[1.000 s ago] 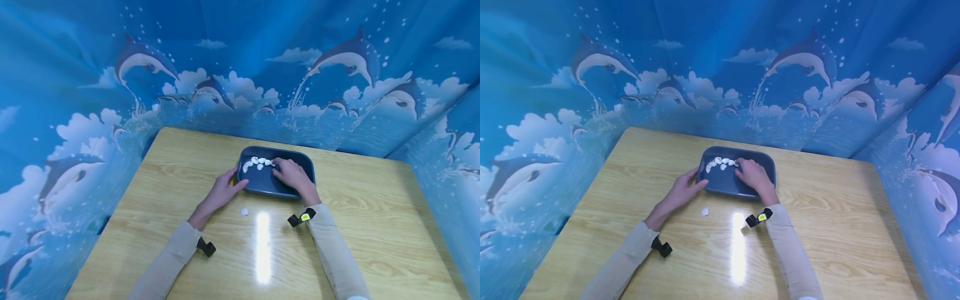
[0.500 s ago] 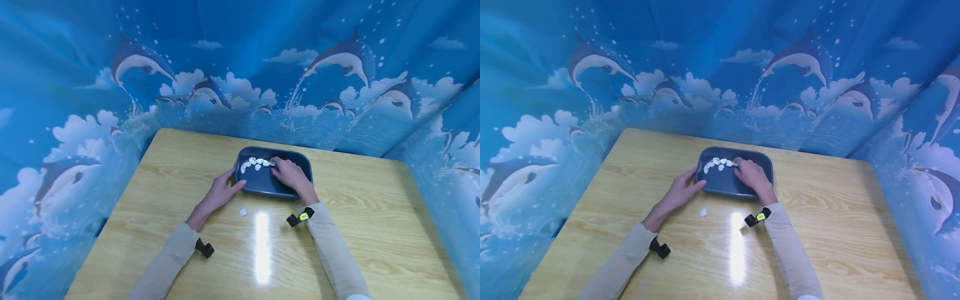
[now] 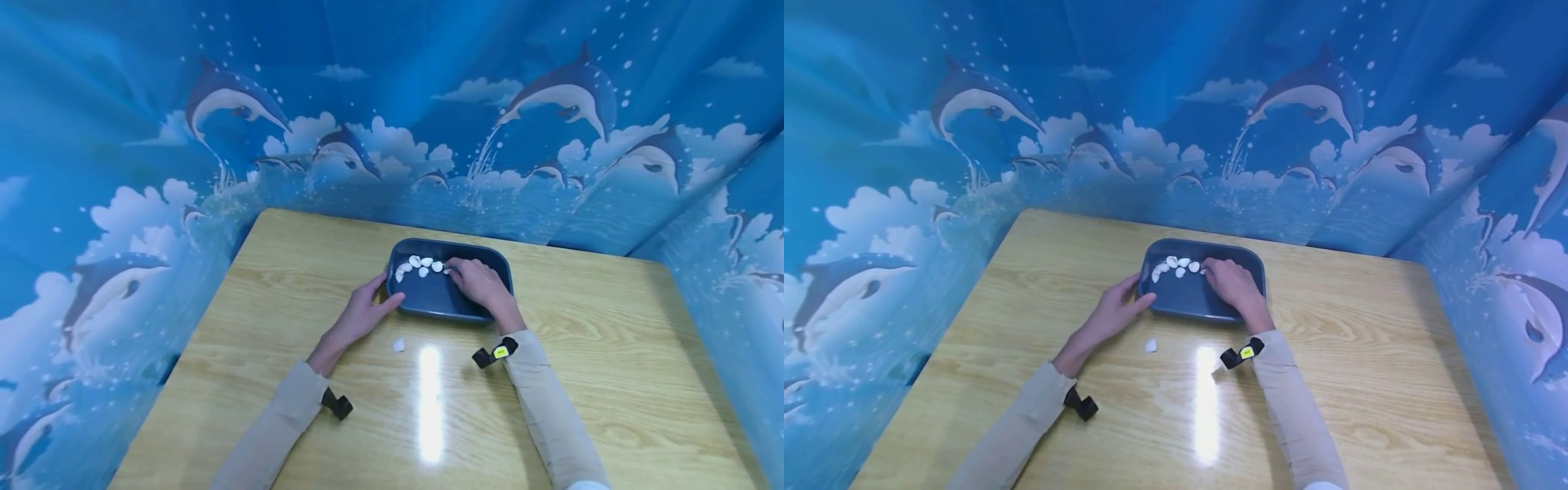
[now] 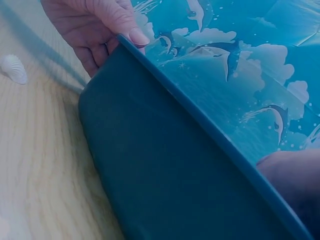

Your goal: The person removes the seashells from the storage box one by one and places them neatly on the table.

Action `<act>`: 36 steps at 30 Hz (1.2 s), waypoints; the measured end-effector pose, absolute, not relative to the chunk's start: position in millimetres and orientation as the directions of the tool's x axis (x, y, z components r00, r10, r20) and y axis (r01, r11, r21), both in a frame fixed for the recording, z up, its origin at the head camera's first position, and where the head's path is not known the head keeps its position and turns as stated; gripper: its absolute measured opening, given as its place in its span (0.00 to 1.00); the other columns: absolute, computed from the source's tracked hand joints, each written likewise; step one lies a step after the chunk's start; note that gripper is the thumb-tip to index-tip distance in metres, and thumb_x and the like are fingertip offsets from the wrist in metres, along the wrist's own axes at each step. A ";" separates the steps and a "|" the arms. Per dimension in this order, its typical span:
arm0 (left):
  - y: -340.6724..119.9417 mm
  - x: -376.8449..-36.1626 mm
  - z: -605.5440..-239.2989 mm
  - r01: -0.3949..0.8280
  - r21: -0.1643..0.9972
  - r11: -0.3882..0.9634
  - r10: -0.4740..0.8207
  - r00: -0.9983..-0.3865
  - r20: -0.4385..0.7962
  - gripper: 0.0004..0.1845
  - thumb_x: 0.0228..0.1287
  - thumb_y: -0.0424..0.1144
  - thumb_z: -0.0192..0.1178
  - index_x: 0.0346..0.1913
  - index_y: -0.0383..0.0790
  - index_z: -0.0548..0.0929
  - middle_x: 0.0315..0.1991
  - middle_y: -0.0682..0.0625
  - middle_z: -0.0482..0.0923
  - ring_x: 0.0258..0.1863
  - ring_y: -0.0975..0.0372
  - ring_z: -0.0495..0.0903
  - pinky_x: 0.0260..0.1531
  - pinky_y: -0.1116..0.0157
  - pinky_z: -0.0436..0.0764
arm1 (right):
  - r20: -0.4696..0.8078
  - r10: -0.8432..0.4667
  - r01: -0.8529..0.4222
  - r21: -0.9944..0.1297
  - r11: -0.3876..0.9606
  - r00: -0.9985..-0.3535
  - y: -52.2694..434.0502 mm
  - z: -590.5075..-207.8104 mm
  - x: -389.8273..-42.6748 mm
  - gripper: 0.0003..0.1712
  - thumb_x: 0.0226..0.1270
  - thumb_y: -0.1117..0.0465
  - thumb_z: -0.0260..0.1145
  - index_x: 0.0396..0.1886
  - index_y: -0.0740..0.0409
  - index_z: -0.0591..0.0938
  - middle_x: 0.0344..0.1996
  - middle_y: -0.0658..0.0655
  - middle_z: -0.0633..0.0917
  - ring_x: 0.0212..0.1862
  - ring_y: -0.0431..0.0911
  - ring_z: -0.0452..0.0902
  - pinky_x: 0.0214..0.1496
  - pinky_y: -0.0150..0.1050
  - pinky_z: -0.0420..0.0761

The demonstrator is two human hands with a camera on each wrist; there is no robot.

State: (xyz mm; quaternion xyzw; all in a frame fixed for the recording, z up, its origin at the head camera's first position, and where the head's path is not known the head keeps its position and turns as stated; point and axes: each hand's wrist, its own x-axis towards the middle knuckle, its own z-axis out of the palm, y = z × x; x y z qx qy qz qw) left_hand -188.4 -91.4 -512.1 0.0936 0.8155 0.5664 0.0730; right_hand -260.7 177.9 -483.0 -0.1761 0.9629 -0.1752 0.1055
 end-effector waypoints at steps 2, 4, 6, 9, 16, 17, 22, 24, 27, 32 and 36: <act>-91.7 -188.0 -511.3 0.072 0.938 0.338 0.239 -0.971 -0.011 0.38 0.76 0.49 0.64 0.80 0.36 0.63 0.79 0.42 0.63 0.80 0.51 0.59 0.78 0.52 0.63 | -0.147 -0.381 -0.303 -0.381 0.873 -0.913 178.9 -482.3 -260.5 0.18 0.84 0.59 0.55 0.64 0.57 0.83 0.56 0.61 0.87 0.48 0.55 0.86 0.48 0.55 0.85; -91.9 -187.7 -510.4 0.075 0.939 0.335 0.242 -0.970 -0.009 0.38 0.76 0.48 0.64 0.80 0.36 0.63 0.79 0.42 0.63 0.80 0.51 0.59 0.78 0.52 0.62 | -0.153 -0.387 -0.305 -0.389 0.869 -0.909 179.7 -481.1 -260.4 0.18 0.85 0.59 0.55 0.64 0.57 0.84 0.57 0.60 0.87 0.53 0.56 0.85 0.52 0.57 0.85; -91.9 -187.4 -509.7 0.072 0.939 0.336 0.241 -0.970 -0.012 0.38 0.76 0.48 0.63 0.80 0.37 0.63 0.79 0.42 0.63 0.80 0.51 0.59 0.79 0.52 0.62 | -0.166 -0.399 -0.308 -0.402 0.862 -0.902 180.7 -479.3 -259.9 0.18 0.85 0.59 0.55 0.64 0.59 0.83 0.57 0.61 0.87 0.55 0.56 0.85 0.54 0.58 0.84; -91.5 -187.3 -508.9 0.062 0.939 0.339 0.236 -0.972 -0.021 0.38 0.76 0.49 0.64 0.80 0.38 0.63 0.79 0.42 0.62 0.80 0.52 0.59 0.78 0.53 0.62 | -0.204 -0.426 -0.307 -0.440 0.844 -0.881 182.1 -475.7 -259.2 0.18 0.85 0.60 0.55 0.62 0.61 0.83 0.55 0.62 0.87 0.53 0.54 0.84 0.54 0.56 0.83; -90.4 -187.8 -508.9 0.051 0.935 0.351 0.230 -0.973 -0.034 0.38 0.76 0.49 0.64 0.80 0.39 0.63 0.80 0.43 0.62 0.80 0.53 0.59 0.79 0.54 0.62 | -0.299 -0.446 -0.276 -0.472 0.838 -0.844 184.5 -475.7 -259.4 0.19 0.86 0.58 0.53 0.62 0.63 0.81 0.51 0.61 0.85 0.45 0.50 0.79 0.50 0.50 0.81; -90.5 -187.7 -508.9 0.051 0.934 0.353 0.230 -0.973 -0.034 0.38 0.76 0.49 0.64 0.80 0.39 0.63 0.80 0.43 0.62 0.80 0.53 0.59 0.79 0.54 0.61 | -0.301 -0.430 -0.265 -0.461 0.847 -0.851 184.6 -475.9 -259.2 0.19 0.86 0.57 0.53 0.62 0.63 0.81 0.50 0.60 0.85 0.45 0.50 0.79 0.50 0.49 0.81; -90.9 -187.3 -509.1 0.057 0.934 0.353 0.234 -0.972 -0.029 0.38 0.76 0.49 0.63 0.80 0.39 0.63 0.80 0.43 0.62 0.80 0.52 0.59 0.79 0.54 0.61 | -0.310 -0.333 -0.194 -0.404 0.894 -0.891 186.1 -476.0 -258.8 0.19 0.85 0.52 0.54 0.58 0.61 0.81 0.39 0.57 0.83 0.39 0.51 0.77 0.43 0.47 0.78; -91.2 -187.2 -509.2 0.060 0.934 0.353 0.236 -0.971 -0.027 0.38 0.77 0.49 0.63 0.81 0.38 0.62 0.80 0.42 0.61 0.80 0.52 0.58 0.79 0.54 0.61 | -0.315 -0.318 -0.183 -0.389 0.903 -0.894 187.6 -476.1 -258.9 0.19 0.85 0.51 0.55 0.56 0.61 0.81 0.36 0.57 0.82 0.38 0.51 0.77 0.41 0.46 0.76; -91.6 -187.1 -509.4 0.058 0.935 0.350 0.237 -0.971 -0.028 0.38 0.77 0.49 0.63 0.81 0.39 0.62 0.80 0.43 0.61 0.81 0.52 0.58 0.79 0.54 0.61 | -0.317 -0.316 -0.184 -0.382 0.906 -0.894 189.7 -476.7 -259.2 0.19 0.85 0.51 0.55 0.55 0.62 0.81 0.35 0.57 0.82 0.37 0.50 0.76 0.40 0.46 0.76; -92.0 -186.9 -509.4 0.058 0.938 0.342 0.236 -0.971 -0.026 0.38 0.76 0.49 0.63 0.81 0.39 0.62 0.80 0.43 0.62 0.80 0.53 0.58 0.79 0.54 0.61 | -0.301 -0.312 -0.193 -0.367 0.910 -0.901 191.1 -476.4 -258.3 0.20 0.84 0.51 0.56 0.56 0.63 0.81 0.36 0.57 0.83 0.37 0.51 0.77 0.40 0.47 0.78; -92.0 -186.6 -509.6 0.057 0.937 0.344 0.234 -0.972 -0.026 0.38 0.76 0.49 0.64 0.81 0.39 0.63 0.80 0.43 0.62 0.80 0.52 0.59 0.79 0.54 0.62 | -0.286 -0.294 -0.184 -0.354 0.917 -0.912 190.6 -475.3 -256.4 0.19 0.84 0.52 0.56 0.55 0.63 0.82 0.36 0.57 0.83 0.37 0.51 0.77 0.42 0.48 0.78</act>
